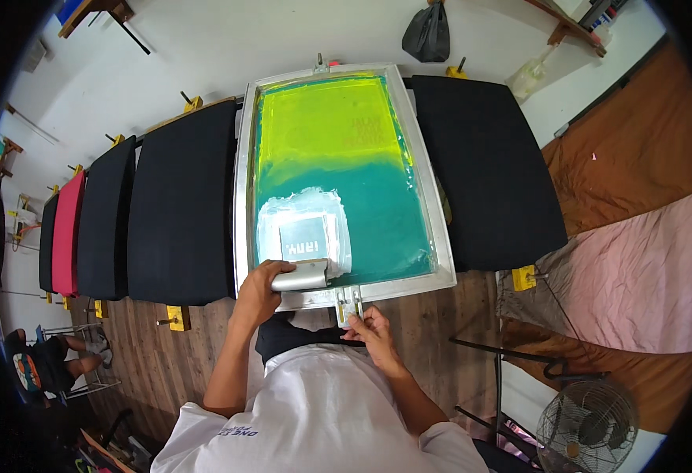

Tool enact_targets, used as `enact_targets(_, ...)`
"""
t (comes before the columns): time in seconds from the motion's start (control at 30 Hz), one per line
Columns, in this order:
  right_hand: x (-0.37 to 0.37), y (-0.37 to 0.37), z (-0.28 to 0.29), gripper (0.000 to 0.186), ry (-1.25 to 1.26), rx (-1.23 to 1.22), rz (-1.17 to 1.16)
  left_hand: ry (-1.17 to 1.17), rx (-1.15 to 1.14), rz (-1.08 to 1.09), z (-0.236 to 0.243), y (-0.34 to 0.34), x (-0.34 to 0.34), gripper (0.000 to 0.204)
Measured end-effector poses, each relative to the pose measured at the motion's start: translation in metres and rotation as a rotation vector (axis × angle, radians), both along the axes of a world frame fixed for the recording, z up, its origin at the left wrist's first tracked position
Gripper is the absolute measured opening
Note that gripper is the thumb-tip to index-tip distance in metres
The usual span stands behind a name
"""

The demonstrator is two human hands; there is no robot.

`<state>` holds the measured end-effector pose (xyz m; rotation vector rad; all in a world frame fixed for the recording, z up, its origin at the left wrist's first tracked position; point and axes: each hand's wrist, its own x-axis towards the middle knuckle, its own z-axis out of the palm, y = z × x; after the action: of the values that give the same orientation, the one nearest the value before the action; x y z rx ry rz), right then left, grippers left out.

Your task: Applying ink to a t-shirt using a squeegee and a screen printing frame.

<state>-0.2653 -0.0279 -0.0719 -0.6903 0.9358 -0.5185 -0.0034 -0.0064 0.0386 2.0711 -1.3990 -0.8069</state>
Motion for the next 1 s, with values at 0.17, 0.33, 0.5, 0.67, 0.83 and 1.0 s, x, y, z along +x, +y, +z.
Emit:
enact_targets(0.17, 0.002, 0.003, -0.004, 0.021, 0.011, -0.032, -0.017, -0.018, -0.057, -0.022, -0.004, 0.001, 0.000, 0.054)
enact_targets(0.33, 0.006, 0.008, -0.006, 0.019, 0.004, -0.096, -0.062, -0.046, -0.080, -0.047, -0.003, 0.000, 0.000, 0.052)
enact_targets(0.5, 0.010, 0.012, 0.000, 0.021, 0.012, -0.139, -0.095, -0.054, -0.072, -0.049, -0.003, 0.000, 0.000, 0.052)
enact_targets(0.67, 0.015, 0.016, -0.004, 0.026, 0.091, -0.255, -0.112, -0.079, -0.084, -0.036, 0.002, 0.001, -0.004, 0.051)
enact_targets(0.83, 0.023, 0.022, -0.002, 0.026, 0.177, -0.341, -0.148, -0.114, -0.126, -0.056, -0.004, 0.004, -0.004, 0.052)
enact_targets(1.0, 0.026, 0.023, 0.006, 0.027, 0.191, -0.372, -0.170, -0.123, -0.118, -0.062, -0.003, 0.005, -0.003, 0.055)
